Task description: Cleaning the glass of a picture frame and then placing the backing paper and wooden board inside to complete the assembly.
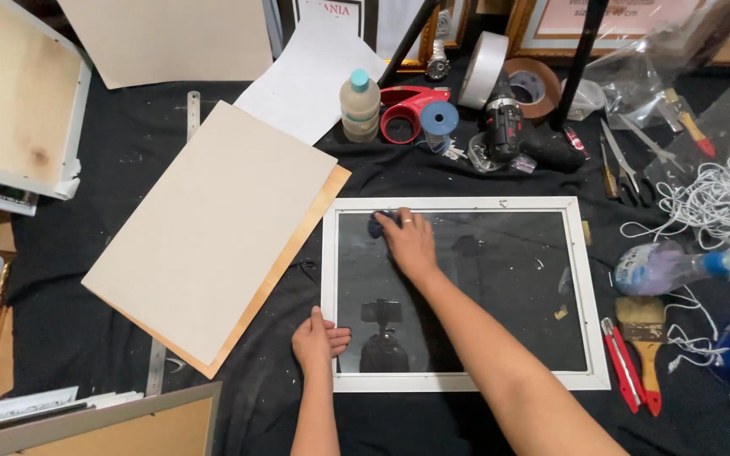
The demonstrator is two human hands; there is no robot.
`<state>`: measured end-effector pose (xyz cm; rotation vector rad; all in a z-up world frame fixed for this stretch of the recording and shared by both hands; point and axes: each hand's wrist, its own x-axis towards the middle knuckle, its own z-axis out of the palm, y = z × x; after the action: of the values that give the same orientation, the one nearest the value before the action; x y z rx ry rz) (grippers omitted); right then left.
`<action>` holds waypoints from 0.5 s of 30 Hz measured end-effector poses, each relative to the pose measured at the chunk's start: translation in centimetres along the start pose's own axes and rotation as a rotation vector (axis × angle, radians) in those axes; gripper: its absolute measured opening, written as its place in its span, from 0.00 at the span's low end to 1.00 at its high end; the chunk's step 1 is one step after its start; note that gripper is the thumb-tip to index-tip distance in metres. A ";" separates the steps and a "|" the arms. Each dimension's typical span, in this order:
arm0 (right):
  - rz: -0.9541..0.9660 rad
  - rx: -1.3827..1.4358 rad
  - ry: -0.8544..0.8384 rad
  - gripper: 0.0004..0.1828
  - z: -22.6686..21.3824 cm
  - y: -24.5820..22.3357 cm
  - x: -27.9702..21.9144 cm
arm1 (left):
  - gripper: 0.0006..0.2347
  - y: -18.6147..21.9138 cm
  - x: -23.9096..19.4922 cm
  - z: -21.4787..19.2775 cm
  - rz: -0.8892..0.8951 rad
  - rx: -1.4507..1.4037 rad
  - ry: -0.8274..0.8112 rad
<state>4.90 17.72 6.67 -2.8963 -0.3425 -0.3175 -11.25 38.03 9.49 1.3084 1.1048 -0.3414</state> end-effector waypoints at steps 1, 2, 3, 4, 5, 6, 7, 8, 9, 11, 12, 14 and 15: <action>0.004 -0.005 0.002 0.19 -0.2 3.1 -1.1 | 0.20 0.7 -0.8 0.2 0.000 0.002 -0.007; -0.007 -0.022 0.058 0.24 -0.4 6.2 -2.3 | 0.21 1.4 -1.6 0.3 0.000 -0.011 0.026; -0.018 -0.040 0.115 0.29 -0.6 9.2 -3.5 | 0.22 2.0 -2.4 0.4 -0.001 -0.024 0.058; -0.014 -0.042 0.112 0.29 -1.8 12.1 -4.7 | 0.22 2.0 -2.4 0.4 -0.003 -0.022 0.055; 0.049 -0.135 0.116 0.27 -3.1 14.9 -5.9 | 0.22 1.9 -2.4 0.3 0.000 -0.026 0.050; 0.113 -0.227 0.122 0.25 -4.4 17.6 -7.0 | 0.22 2.0 -2.3 0.3 0.006 -0.030 0.045; 0.116 -0.229 0.122 0.25 -4.3 20.4 -8.2 | 0.22 2.0 -2.4 0.3 0.006 -0.028 0.042; 0.224 -0.333 0.204 0.23 -4.3 23.1 -9.3 | 0.22 2.0 -2.4 0.2 0.004 -0.039 0.042; 0.332 -0.437 0.287 0.22 -4.2 25.9 -10.5 | 0.21 2.0 -2.5 0.2 0.001 -0.050 0.042; 0.442 -0.439 0.310 0.21 -3.3 26.4 -11.0 | 0.21 1.9 -2.3 0.3 0.005 -0.041 0.038; 0.548 -0.438 0.326 0.21 -2.8 26.4 -11.3 | 0.21 1.8 -2.3 0.2 0.003 -0.034 0.038; 0.600 -0.316 0.313 0.19 -2.8 20.8 -10.6 | 0.21 0.9 -1.3 -0.1 0.019 -0.018 0.014; 0.651 -0.196 0.301 0.18 -2.8 18.1 -10.1 | 0.20 0.5 -0.8 -0.2 0.036 -0.003 -0.013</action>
<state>-0.67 -2.20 3.79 -2.8735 0.6969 -0.6763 -11.32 38.06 10.41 1.3199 1.0693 -0.3205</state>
